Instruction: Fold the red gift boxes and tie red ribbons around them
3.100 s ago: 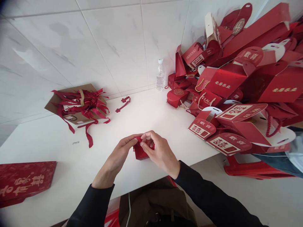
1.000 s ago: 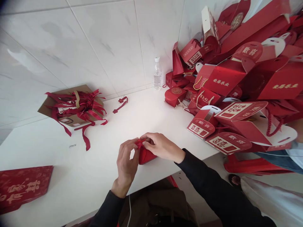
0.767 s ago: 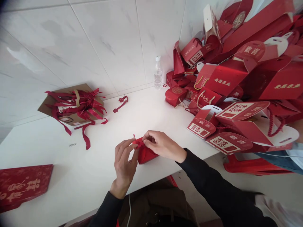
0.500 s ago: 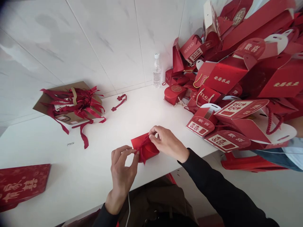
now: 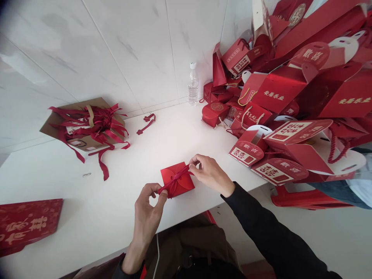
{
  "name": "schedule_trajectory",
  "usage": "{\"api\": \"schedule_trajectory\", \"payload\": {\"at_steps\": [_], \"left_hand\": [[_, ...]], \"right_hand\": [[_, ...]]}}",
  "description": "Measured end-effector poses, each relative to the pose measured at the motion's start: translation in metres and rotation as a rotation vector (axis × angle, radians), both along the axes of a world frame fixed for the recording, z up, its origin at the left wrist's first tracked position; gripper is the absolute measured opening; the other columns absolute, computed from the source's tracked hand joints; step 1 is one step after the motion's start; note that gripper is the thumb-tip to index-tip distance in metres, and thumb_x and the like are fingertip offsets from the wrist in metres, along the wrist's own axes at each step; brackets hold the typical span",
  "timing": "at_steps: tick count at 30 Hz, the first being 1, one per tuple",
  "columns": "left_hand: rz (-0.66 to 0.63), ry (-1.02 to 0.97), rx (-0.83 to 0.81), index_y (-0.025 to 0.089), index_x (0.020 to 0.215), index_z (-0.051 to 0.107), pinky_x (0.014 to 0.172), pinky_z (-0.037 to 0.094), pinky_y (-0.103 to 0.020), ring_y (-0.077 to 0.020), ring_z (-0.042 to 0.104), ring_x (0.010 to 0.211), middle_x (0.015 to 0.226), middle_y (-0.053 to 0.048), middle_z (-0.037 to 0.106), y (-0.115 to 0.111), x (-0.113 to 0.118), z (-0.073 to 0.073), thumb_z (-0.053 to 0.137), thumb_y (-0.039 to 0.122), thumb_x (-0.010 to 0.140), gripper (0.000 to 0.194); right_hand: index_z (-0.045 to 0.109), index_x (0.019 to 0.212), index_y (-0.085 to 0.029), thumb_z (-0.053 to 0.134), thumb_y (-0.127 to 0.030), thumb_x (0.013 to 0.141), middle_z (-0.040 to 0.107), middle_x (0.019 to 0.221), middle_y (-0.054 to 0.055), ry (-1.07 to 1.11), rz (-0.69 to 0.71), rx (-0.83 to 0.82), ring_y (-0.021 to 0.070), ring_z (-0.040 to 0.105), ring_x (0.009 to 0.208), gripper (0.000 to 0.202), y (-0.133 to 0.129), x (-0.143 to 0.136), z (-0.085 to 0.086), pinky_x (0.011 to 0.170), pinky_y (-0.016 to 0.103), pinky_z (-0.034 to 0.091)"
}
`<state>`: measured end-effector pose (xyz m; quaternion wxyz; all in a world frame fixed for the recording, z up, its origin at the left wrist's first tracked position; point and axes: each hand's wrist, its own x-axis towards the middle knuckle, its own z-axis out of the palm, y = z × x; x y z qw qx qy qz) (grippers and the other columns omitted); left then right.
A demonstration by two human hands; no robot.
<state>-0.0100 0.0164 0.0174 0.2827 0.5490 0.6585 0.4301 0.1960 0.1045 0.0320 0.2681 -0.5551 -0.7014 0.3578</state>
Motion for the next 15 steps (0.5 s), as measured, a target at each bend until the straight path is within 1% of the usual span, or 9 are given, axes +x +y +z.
{"api": "schedule_trajectory", "payload": {"at_steps": [2,4,5,6,7,9,10,12,15], "left_hand": [[-0.009,-0.014,-0.018,0.023,0.082,0.056,0.07,0.042,-0.03,-0.018,0.053,0.077,0.08,0.0,0.059,0.0,0.0,0.001,0.06,0.027,0.089,0.009],[-0.021,-0.026,-0.017,0.023,0.085,0.058,0.072,0.043,-0.031,-0.0178,0.054,0.079,0.083,-0.001,0.061,0.001,0.002,0.002,0.059,0.029,0.091,0.008],[-0.028,-0.029,-0.012,0.023,0.086,0.059,0.073,0.044,-0.031,-0.0177,0.054,0.08,0.084,-0.001,0.062,0.001,0.002,0.002,0.059,0.03,0.091,0.008],[-0.034,-0.03,-0.003,0.023,0.087,0.059,0.073,0.044,-0.03,-0.0176,0.054,0.08,0.085,-0.001,0.063,0.002,0.003,0.002,0.059,0.03,0.092,0.009],[-0.041,-0.03,0.006,0.023,0.086,0.06,0.074,0.044,-0.03,-0.0175,0.054,0.081,0.085,-0.001,0.063,0.002,0.003,0.002,0.059,0.029,0.092,0.009],[-0.051,-0.024,0.027,0.023,0.085,0.06,0.075,0.044,-0.03,-0.0173,0.054,0.081,0.085,-0.001,0.063,0.002,0.004,0.002,0.059,0.028,0.091,0.008],[-0.054,-0.02,0.037,0.023,0.085,0.059,0.075,0.044,-0.03,-0.0173,0.054,0.081,0.085,-0.001,0.063,0.002,0.004,0.002,0.058,0.026,0.091,0.007],[-0.055,-0.012,0.056,0.023,0.083,0.058,0.074,0.044,-0.03,-0.0174,0.054,0.081,0.084,-0.001,0.062,0.002,0.003,0.001,0.057,0.024,0.09,0.007],[-0.057,-0.003,0.075,0.023,0.082,0.056,0.073,0.045,-0.03,-0.0176,0.053,0.081,0.083,-0.001,0.06,0.001,0.003,-0.002,0.056,0.021,0.088,0.006]], "right_hand": [[0.067,0.101,-0.02,0.051,-0.029,0.095,0.072,0.1,0.007,0.005,-0.045,0.074,0.0205,0.064,0.075,0.019,-0.006,-0.003,0.002,0.068,0.034,0.052],[0.063,0.118,-0.021,0.051,-0.029,0.098,0.067,0.118,0.011,0.015,-0.069,0.171,0.0254,0.063,0.098,0.024,-0.015,-0.009,0.008,0.084,0.04,0.052],[0.061,0.123,-0.022,0.052,-0.029,0.099,0.064,0.122,0.011,0.008,-0.033,0.228,0.0268,0.06,0.107,0.027,-0.019,-0.014,0.011,0.092,0.043,0.051],[0.062,0.125,-0.023,0.055,-0.027,0.099,0.062,0.123,0.011,-0.012,0.033,0.284,0.0276,0.058,0.111,0.027,-0.023,-0.019,0.013,0.097,0.046,0.048],[0.064,0.122,-0.024,0.058,-0.024,0.099,0.061,0.12,0.01,-0.041,0.114,0.333,0.0277,0.057,0.11,0.024,-0.026,-0.023,0.015,0.099,0.047,0.048],[0.07,0.11,-0.024,0.061,-0.017,0.097,0.061,0.112,0.01,-0.1,0.242,0.396,0.0268,0.057,0.104,0.017,-0.029,-0.031,0.014,0.094,0.046,0.05],[0.071,0.104,-0.022,0.062,-0.014,0.097,0.06,0.109,0.01,-0.117,0.263,0.407,0.0263,0.058,0.101,0.014,-0.029,-0.033,0.012,0.091,0.045,0.051],[0.071,0.098,-0.02,0.063,-0.013,0.097,0.06,0.107,0.01,-0.114,0.249,0.396,0.0261,0.059,0.099,0.011,-0.028,-0.035,0.006,0.089,0.045,0.052],[0.07,0.098,-0.019,0.064,-0.012,0.096,0.06,0.108,0.01,-0.091,0.224,0.376,0.0264,0.059,0.102,0.01,-0.025,-0.033,0.0,0.091,0.044,0.052]]}}
